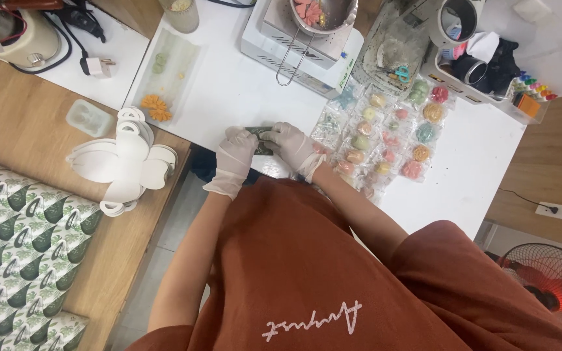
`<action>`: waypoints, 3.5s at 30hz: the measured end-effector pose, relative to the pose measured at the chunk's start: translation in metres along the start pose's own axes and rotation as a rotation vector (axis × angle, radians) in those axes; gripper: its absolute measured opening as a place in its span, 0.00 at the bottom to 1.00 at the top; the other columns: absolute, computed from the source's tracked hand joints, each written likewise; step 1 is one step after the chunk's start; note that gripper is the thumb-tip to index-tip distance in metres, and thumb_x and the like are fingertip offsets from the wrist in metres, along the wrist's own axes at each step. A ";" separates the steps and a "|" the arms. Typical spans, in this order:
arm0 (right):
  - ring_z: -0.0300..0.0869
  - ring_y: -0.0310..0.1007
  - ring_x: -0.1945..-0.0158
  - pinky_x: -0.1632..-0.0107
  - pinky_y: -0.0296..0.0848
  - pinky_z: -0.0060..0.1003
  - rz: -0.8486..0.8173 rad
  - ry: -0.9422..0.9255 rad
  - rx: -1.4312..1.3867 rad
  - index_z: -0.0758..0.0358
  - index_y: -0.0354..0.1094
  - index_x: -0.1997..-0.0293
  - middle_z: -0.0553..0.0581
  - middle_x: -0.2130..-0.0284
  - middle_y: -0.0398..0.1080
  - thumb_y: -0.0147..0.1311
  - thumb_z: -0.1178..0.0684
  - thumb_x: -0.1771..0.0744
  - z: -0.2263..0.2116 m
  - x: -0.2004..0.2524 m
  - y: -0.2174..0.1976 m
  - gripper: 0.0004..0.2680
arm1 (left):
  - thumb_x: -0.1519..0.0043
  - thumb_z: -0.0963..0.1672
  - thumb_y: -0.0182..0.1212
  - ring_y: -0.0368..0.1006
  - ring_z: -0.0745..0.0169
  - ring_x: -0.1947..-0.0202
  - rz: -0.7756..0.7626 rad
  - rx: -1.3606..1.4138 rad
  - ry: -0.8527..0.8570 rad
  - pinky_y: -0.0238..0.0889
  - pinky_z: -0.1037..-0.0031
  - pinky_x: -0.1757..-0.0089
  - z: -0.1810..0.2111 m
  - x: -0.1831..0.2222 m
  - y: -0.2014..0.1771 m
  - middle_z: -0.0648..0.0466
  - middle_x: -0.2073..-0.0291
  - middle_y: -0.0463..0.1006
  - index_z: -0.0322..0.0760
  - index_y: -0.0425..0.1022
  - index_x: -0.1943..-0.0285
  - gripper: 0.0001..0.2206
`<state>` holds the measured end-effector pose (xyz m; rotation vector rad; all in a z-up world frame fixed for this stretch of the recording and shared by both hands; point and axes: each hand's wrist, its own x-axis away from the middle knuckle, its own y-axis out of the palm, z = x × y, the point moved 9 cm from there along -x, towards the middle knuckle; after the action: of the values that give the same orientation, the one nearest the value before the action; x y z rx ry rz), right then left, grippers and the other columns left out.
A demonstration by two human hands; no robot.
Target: Packaging small decorative wax melts into individual plastic bags and placing them into white boxes.
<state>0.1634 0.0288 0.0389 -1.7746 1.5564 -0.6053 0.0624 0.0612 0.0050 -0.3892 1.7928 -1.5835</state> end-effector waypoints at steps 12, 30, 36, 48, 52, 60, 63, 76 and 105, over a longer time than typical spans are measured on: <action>0.43 0.78 0.57 0.54 0.77 0.34 0.042 0.182 -0.087 0.60 0.77 0.54 0.53 0.60 0.75 0.60 0.60 0.35 0.038 0.010 0.013 0.07 | 0.47 0.51 0.74 0.69 0.43 0.50 -0.187 0.400 -0.496 0.65 0.56 0.55 -0.063 0.013 -0.051 0.44 0.45 0.70 0.36 0.69 0.36 0.32; 0.44 0.78 0.57 0.52 0.78 0.34 0.192 0.322 -0.164 0.55 0.77 0.51 0.56 0.58 0.76 0.61 0.61 0.35 0.044 0.017 0.006 0.09 | 0.39 0.40 0.62 0.74 0.50 0.59 -0.423 0.984 -0.415 0.71 0.65 0.55 -0.013 -0.007 -0.005 0.46 0.54 0.72 0.42 0.64 0.27 0.28; 0.37 0.76 0.49 0.43 0.75 0.30 0.240 0.517 -0.752 0.65 0.73 0.47 0.54 0.49 0.77 0.55 0.65 0.33 0.078 0.034 0.025 0.10 | 0.41 0.40 0.65 0.72 0.41 0.53 -0.328 0.778 -0.279 0.68 0.56 0.55 -0.006 -0.014 0.004 0.44 0.49 0.70 0.41 0.71 0.47 0.15; 0.41 0.77 0.55 0.50 0.78 0.32 0.352 0.547 -0.401 0.63 0.74 0.49 0.58 0.57 0.71 0.60 0.65 0.36 0.054 0.026 -0.005 0.11 | 0.41 0.40 0.67 0.73 0.41 0.55 -0.369 0.782 -0.313 0.67 0.56 0.55 -0.008 -0.013 0.001 0.45 0.51 0.71 0.40 0.71 0.51 0.12; 0.49 0.74 0.58 0.54 0.77 0.41 0.110 0.413 -0.144 0.56 0.74 0.45 0.59 0.59 0.69 0.63 0.55 0.36 0.005 -0.004 -0.029 0.13 | 0.45 0.43 0.72 0.73 0.41 0.53 -0.376 0.843 -0.416 0.68 0.57 0.54 -0.023 0.005 -0.006 0.43 0.49 0.70 0.34 0.66 0.45 0.23; 0.51 0.76 0.56 0.50 0.75 0.43 0.044 0.364 -0.003 0.53 0.74 0.42 0.61 0.55 0.76 0.54 0.54 0.31 0.022 -0.025 0.006 0.11 | 0.40 0.47 0.67 0.74 0.38 0.50 -0.517 0.814 -0.835 0.68 0.58 0.50 -0.050 0.112 0.056 0.38 0.43 0.69 0.31 0.65 0.40 0.24; 0.50 0.77 0.64 0.56 0.78 0.42 -0.022 0.899 -0.474 0.55 0.76 0.49 0.60 0.62 0.79 0.50 0.54 0.30 0.062 -0.006 0.022 0.09 | 0.31 0.46 0.55 0.73 0.40 0.45 -0.635 0.871 -0.999 0.66 0.59 0.45 -0.050 0.139 0.084 0.38 0.45 0.79 0.32 0.64 0.32 0.20; 0.44 0.78 0.52 0.46 0.76 0.33 0.181 0.535 -0.391 0.60 0.79 0.60 0.58 0.54 0.76 0.64 0.61 0.39 0.076 0.030 0.018 0.07 | 0.35 0.40 0.59 0.75 0.57 0.44 -0.153 1.498 -0.861 0.67 0.71 0.44 -0.010 0.047 0.031 0.47 0.44 0.79 0.31 0.71 0.36 0.17; 0.37 0.75 0.54 0.50 0.74 0.29 0.356 0.892 -0.852 0.68 0.73 0.48 0.55 0.56 0.78 0.60 0.59 0.34 0.104 0.068 0.048 0.10 | 0.45 0.38 0.67 0.66 0.39 0.50 -0.161 0.792 -0.618 0.65 0.58 0.51 0.001 -0.001 -0.012 0.41 0.49 0.68 0.40 0.81 0.56 0.09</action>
<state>0.2197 -0.0196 -0.0714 -1.7738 3.0149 -0.6381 0.0614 0.0591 0.0166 -0.5565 0.6163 -1.8674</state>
